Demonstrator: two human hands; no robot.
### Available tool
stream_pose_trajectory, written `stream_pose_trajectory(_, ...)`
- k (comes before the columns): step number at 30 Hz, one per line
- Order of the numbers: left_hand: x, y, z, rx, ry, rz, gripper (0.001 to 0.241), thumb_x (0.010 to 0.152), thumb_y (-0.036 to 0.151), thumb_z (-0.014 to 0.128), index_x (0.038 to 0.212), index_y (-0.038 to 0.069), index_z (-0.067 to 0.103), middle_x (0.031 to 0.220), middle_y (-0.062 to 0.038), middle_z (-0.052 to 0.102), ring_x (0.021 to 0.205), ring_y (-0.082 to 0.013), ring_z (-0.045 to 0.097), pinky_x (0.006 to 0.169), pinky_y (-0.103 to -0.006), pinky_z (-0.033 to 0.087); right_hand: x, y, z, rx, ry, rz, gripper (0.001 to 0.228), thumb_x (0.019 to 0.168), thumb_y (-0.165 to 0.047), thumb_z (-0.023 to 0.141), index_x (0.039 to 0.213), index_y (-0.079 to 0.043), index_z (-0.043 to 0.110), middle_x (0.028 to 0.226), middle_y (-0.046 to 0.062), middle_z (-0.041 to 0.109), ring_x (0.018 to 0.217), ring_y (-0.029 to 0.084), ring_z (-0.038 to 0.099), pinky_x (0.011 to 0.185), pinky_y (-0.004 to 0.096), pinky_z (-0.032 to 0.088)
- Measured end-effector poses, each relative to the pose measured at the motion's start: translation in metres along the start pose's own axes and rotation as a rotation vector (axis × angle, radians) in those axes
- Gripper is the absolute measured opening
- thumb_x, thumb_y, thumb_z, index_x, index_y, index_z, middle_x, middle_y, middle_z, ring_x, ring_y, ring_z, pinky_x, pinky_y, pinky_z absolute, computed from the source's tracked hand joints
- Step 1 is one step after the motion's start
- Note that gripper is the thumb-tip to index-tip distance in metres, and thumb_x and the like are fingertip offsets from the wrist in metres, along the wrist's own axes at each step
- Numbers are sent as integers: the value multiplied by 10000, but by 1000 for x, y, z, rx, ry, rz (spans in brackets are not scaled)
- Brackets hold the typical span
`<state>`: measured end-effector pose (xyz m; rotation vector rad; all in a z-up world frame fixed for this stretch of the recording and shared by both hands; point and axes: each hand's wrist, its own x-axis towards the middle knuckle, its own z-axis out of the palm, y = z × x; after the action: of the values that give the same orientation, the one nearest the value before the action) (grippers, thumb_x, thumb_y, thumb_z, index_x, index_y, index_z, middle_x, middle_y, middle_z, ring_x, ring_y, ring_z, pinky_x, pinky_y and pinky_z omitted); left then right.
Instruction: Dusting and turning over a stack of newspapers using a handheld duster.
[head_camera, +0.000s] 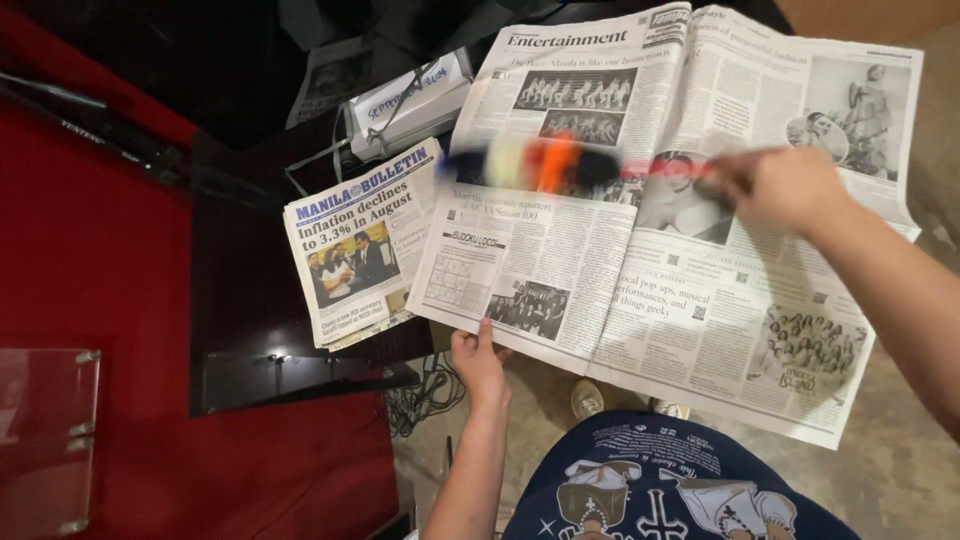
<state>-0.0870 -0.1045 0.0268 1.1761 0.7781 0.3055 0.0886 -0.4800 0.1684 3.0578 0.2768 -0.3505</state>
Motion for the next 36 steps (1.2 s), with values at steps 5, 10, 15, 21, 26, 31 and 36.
stream_pose_trajectory(5,-15,3,2,70,68,-44,330,959,245,702,1048,1,497,732,-78,547,529,-124,490,416,-258,388,29,42,51,-4,329,183,318,1198,-418,487,1240,-261,760,774,-52,786,570,173,704,499,295,527)
stream_pose_trajectory(10,-43,3,11,178,-60,-331,601,887,432,700,1228,-10,476,968,-99,528,645,-133,533,510,-241,426,-57,13,56,-50,144,69,556,1210,-521,291,892,-230,643,502,-60,554,372,71,473,368,193,372)
stream_pose_trajectory(15,-27,-37,8,-194,-324,-268,183,942,29,629,1119,-17,631,771,-68,607,552,-91,481,439,-206,338,-143,46,116,132,56,-71,384,940,-566,476,1133,-355,733,839,-163,829,433,31,669,400,158,488)
stream_pose_trajectory(21,-36,6,49,-75,-207,-88,182,978,150,685,1069,0,636,738,-35,574,480,-60,399,379,-201,313,-137,145,206,747,488,372,232,1249,-87,665,1249,137,728,782,224,648,547,275,502,461,386,395)
stream_pose_trajectory(26,-35,17,64,-85,-217,-53,160,1005,139,646,1099,9,645,799,-32,594,512,-58,405,401,-203,318,-120,197,278,870,722,405,246,1389,-38,512,1299,154,637,912,165,537,707,248,434,591,378,352)
stream_pose_trajectory(31,-29,8,63,-40,-198,-81,157,997,149,665,1062,10,629,719,-39,577,472,-75,427,384,-209,324,-185,70,142,393,415,530,340,1295,-280,617,1085,-29,712,757,135,682,545,304,599,535,407,484)
stream_pose_trajectory(36,-31,15,60,72,-181,-120,190,985,199,676,1077,38,635,693,-26,564,487,-86,443,403,-221,318,-167,75,152,108,311,416,336,1115,-501,561,1202,-265,783,881,18,789,714,279,762,644,361,608)
